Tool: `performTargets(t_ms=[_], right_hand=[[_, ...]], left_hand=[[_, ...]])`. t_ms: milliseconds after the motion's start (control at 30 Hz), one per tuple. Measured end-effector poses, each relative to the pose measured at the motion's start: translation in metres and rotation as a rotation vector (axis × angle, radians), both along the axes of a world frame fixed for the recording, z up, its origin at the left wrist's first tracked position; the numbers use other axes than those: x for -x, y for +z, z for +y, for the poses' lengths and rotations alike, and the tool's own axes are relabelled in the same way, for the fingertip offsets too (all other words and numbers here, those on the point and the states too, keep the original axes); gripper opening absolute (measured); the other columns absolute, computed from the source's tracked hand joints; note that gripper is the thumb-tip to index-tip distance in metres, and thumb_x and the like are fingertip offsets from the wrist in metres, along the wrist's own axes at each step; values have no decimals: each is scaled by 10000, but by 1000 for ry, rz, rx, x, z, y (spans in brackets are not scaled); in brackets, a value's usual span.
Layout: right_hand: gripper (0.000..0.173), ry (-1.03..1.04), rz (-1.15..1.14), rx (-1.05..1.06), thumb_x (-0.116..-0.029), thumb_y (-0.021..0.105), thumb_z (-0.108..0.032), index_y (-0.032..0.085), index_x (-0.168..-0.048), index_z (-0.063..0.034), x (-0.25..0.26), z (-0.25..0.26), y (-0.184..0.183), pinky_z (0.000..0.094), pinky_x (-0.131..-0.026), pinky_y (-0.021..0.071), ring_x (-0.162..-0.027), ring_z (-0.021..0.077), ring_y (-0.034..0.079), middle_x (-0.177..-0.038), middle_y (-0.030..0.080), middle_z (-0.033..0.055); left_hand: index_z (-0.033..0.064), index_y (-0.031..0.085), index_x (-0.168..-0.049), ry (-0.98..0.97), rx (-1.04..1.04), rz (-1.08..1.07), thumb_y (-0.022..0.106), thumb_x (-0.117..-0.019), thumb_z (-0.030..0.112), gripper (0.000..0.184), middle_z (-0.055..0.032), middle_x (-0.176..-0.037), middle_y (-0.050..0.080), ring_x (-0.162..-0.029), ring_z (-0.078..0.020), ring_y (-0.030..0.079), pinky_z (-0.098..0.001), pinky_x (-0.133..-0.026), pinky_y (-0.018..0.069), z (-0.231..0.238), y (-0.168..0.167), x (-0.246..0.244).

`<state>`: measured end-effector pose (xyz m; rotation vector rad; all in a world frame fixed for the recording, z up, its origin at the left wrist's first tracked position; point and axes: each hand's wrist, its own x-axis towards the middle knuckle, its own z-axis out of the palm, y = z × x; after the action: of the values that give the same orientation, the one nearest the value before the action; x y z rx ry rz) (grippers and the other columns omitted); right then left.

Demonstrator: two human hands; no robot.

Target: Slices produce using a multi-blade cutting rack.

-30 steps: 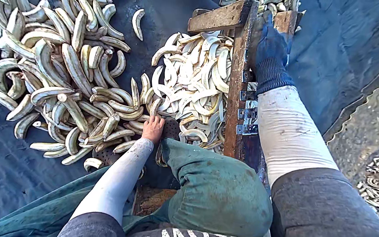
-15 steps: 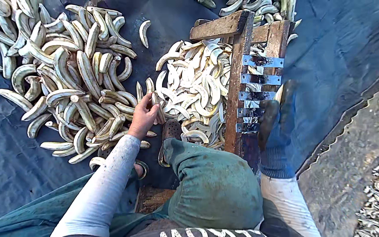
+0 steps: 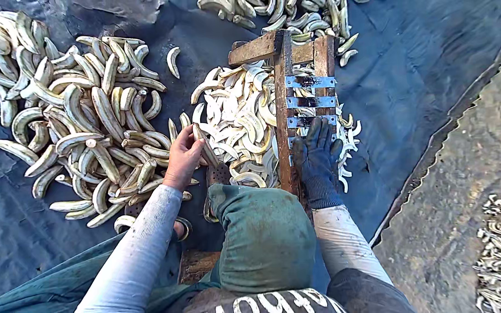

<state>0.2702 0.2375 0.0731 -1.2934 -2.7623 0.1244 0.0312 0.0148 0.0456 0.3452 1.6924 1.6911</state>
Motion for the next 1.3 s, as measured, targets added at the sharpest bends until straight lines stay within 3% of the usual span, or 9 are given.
performTargets(t_ms=[167,333,400,500,600,733,833,1033,1300], right_hand=[[786,36,122,17,-1035,167,-618,54,-1658,-152,71,42,13,690,-1200,-44,-1593,318,24,-1726,39,119],[730,497,348,347,-1042,289,-512,185,-1643,-110,106,-9,61,635,-1220,143,-1532,271,285,-1680,270,100],[708,638,239,359,-1036,392,-475,236,-1635,-132,100,-33,73,578,-1113,341,-1357,272,507,-1549,485,118],[647,593,285,271,-1034,490,-347,315,-1609,-107,68,-37,74,523,-1065,433,-1213,293,605,-1347,626,169],[652,306,289,109,-1029,501,-427,338,-1610,-179,-1,-31,67,584,-1131,357,-1327,322,544,-1479,566,112],[676,51,112,-48,-996,511,-494,486,-1516,-63,-92,-55,44,726,-1077,341,-1286,530,530,-1389,612,242],[708,47,34,22,-980,447,-564,551,-1467,-61,-115,-76,29,727,-1035,375,-1211,552,567,-1323,617,301],[624,75,109,-30,-1073,269,-512,494,-1527,-147,-89,-50,10,715,-1177,127,-1501,432,324,-1606,408,169],[645,-40,28,6,-1073,213,-517,216,-1647,-222,32,40,12,696,-1193,94,-1582,344,116,-1718,155,75]], left_hand=[[5,476,-1442,20,-35,-28,543,-1021,96,436,-107,-1218,638,-1048,-115,638,-302,-916,531,6,19,5],[31,499,-1424,49,-195,-154,531,-1035,116,400,-101,-1263,641,-1119,-163,641,-359,-937,550,33,51,0],[40,506,-1416,24,-259,-223,525,-1042,105,380,-89,-1246,639,-1090,-152,637,-350,-918,544,50,69,-12],[62,483,-1475,-171,-252,-219,532,-1054,136,430,-92,-1322,615,-1188,-164,609,-386,-980,528,63,82,-28],[64,399,-1549,-322,-171,-97,549,-1049,197,539,-129,-1414,583,-1248,-173,591,-372,-1025,499,60,59,-28],[79,434,-1525,-250,53,-91,519,-1061,241,499,-143,-1438,567,-1264,-215,586,-418,-1042,482,29,14,-22],[98,443,-1514,-210,191,-146,492,-1073,261,472,-147,-1439,563,-1221,-248,589,-472,-982,477,7,-6,-28],[72,480,-1480,-162,272,-197,486,-1082,197,417,-154,-1378,590,-1157,-228,598,-439,-929,481,-7,-29,-32],[65,497,-1464,-156,291,-235,488,-1082,170,396,-161,-1376,593,-1163,-238,597,-444,-935,477,-6,-45,-29]])
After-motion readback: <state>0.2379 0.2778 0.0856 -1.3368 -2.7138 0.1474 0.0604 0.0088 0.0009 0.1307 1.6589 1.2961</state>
